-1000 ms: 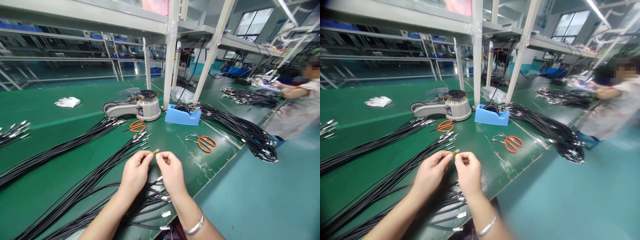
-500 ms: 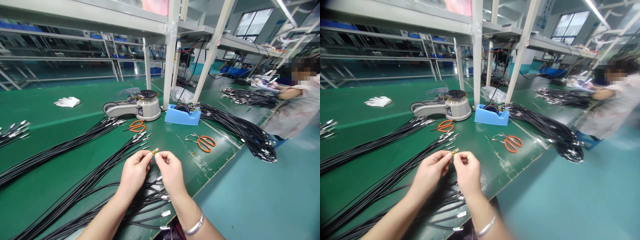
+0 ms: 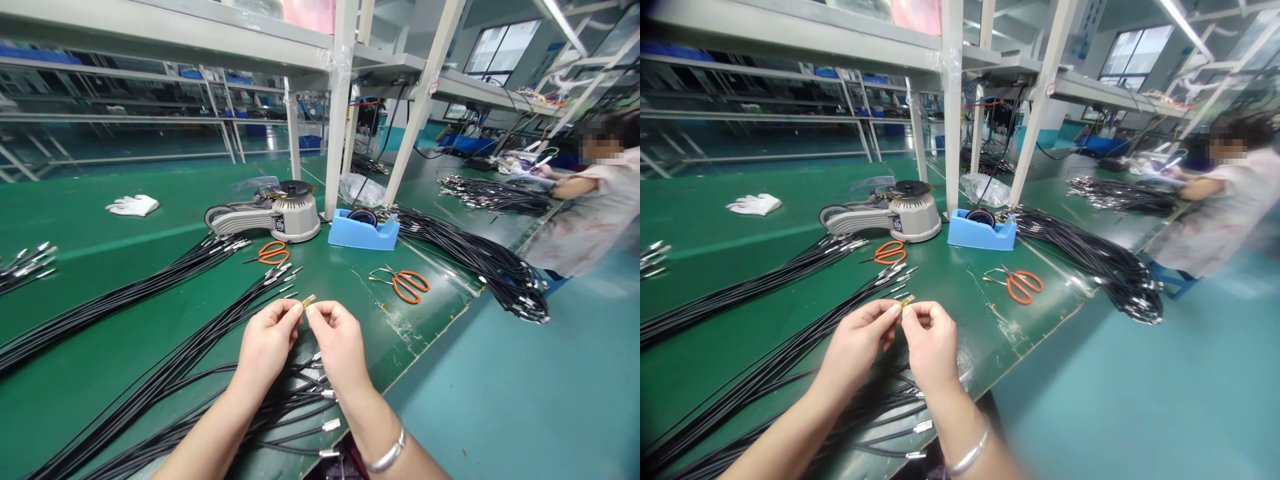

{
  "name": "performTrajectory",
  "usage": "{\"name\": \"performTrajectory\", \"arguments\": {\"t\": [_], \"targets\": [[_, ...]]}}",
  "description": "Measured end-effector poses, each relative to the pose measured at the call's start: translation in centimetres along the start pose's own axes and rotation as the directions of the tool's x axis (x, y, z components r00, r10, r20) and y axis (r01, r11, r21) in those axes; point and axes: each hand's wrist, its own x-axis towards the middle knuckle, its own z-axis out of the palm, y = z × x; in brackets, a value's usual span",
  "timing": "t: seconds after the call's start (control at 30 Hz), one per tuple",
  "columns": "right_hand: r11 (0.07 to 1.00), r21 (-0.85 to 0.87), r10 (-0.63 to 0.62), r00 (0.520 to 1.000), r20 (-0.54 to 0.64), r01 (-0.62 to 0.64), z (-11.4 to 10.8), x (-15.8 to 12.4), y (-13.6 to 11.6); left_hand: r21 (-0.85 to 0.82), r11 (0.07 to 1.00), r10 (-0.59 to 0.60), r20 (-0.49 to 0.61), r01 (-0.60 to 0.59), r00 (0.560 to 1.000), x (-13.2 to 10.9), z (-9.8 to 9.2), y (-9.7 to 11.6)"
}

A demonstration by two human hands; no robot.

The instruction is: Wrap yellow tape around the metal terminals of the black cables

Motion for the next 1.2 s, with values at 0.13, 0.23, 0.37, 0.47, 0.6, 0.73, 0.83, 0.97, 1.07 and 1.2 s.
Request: {"name": "performTrajectory", "arguments": {"t": [0.13,0.23,0.37,0.47,0.6,0.73,0.83,0.97,1.07,1.2], "targets": [[1.0,-0.001,-0.005,1.0,-0.006,0.005,0.1,0.1,0.0,-0.013,1.0,-0.026,0.004,0.026,1.0,0.0,-0.1,0.2],[1.0,-0.018,-0.009,1.0,-0.019,0.008,0.0,0.2,0.1,-0.039,0.998,-0.044,0.018,0.045,0.999,-0.1,-0.1,0.3],[0.999,-0.028,-0.014,1.0,-0.015,0.014,0.0,0.3,-0.1,-0.086,0.995,-0.048,0.049,0.052,0.998,0.0,-0.2,0.2],[0.999,-0.04,-0.023,1.0,-0.016,0.023,0.1,0.3,-0.2,-0.126,0.99,-0.051,0.079,0.061,0.996,0.1,-0.4,0.1],[0.998,-0.042,-0.038,0.999,-0.003,0.038,0.0,0.4,-0.2,-0.191,0.978,-0.063,0.134,0.088,0.989,0.2,-0.5,0.0],[0.997,-0.042,-0.07,0.997,0.03,0.071,-0.3,0.6,0.1,-0.286,0.944,-0.091,0.247,0.163,0.965,0.5,-0.9,-0.1],[0.989,-0.063,-0.126,0.988,0.086,0.132,-0.8,0.8,0.4,-0.306,0.924,-0.117,0.344,0.229,0.932,0.8,-1.4,0.0],[0.94,-0.139,-0.284,0.94,0.187,0.311,-1.8,0.9,0.6,-0.276,0.904,-0.153,0.502,0.326,0.851,1.0,-2.1,0.1],[0.866,-0.261,-0.369,0.898,0.241,0.426,-2.6,0.8,0.3,-0.245,0.897,-0.163,0.591,0.369,0.79,1.1,-2.6,0.2],[0.831,-0.298,-0.372,0.868,0.33,0.47,-3.8,1.1,-0.7,-0.189,0.902,-0.169,0.675,0.389,0.718,1.2,-3.2,0.3]]}}
